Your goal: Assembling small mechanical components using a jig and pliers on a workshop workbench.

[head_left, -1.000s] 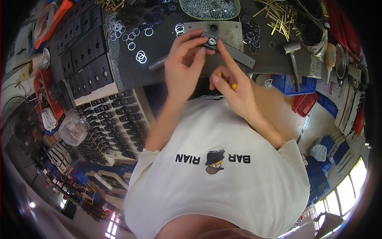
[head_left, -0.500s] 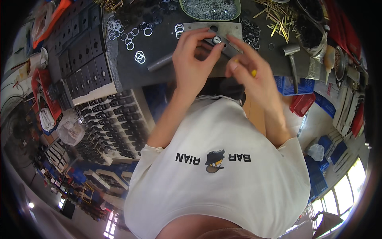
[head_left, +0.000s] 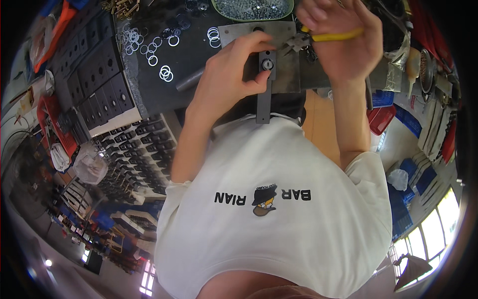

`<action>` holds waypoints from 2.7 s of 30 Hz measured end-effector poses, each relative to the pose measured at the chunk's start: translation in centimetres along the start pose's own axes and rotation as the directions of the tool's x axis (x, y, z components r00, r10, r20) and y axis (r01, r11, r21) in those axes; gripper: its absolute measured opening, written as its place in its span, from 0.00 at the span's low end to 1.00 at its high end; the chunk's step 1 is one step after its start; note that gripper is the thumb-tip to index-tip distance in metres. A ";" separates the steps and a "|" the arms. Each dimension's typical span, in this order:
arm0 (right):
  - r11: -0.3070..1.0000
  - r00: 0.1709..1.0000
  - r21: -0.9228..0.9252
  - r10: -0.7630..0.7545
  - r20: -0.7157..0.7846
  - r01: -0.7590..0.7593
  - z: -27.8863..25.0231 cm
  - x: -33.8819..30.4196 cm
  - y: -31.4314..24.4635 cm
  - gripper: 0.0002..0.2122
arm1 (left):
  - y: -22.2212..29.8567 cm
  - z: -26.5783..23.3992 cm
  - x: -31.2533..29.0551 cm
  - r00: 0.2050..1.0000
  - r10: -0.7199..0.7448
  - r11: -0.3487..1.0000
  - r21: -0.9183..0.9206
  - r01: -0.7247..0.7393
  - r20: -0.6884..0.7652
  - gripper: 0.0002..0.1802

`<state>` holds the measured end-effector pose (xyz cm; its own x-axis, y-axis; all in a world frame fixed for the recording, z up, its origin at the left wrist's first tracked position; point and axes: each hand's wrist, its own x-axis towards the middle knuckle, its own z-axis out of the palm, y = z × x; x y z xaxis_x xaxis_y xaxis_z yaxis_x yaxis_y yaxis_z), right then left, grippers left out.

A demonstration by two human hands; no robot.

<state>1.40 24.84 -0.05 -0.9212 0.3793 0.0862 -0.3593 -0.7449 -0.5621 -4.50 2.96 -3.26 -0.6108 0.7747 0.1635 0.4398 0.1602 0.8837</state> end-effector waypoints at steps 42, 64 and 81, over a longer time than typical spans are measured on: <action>0.936 0.949 -0.176 -0.313 -0.026 0.304 4.7 -4.1 3.9 0.17 | -0.7 1.4 -1.1 0.990 0.060 0.998 0.042 -0.055 -0.128 0.20; 0.829 0.969 -0.519 -0.105 0.222 0.209 4.9 -6.4 0.0 0.19 | -0.1 1.0 -0.8 0.995 0.068 0.993 0.102 -0.061 -0.070 0.19; -0.757 0.966 -0.605 0.141 0.215 0.245 -10.9 10.7 -7.6 0.12 | 1.4 -3.0 -5.9 0.979 -0.023 0.994 0.102 0.045 -0.203 0.17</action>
<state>-4.10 40.55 -3.82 -0.9729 0.1433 0.1813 0.1363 0.9894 -0.0508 -2.31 -3.21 -1.63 -0.7419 0.6304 0.2286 0.4769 0.2564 0.8408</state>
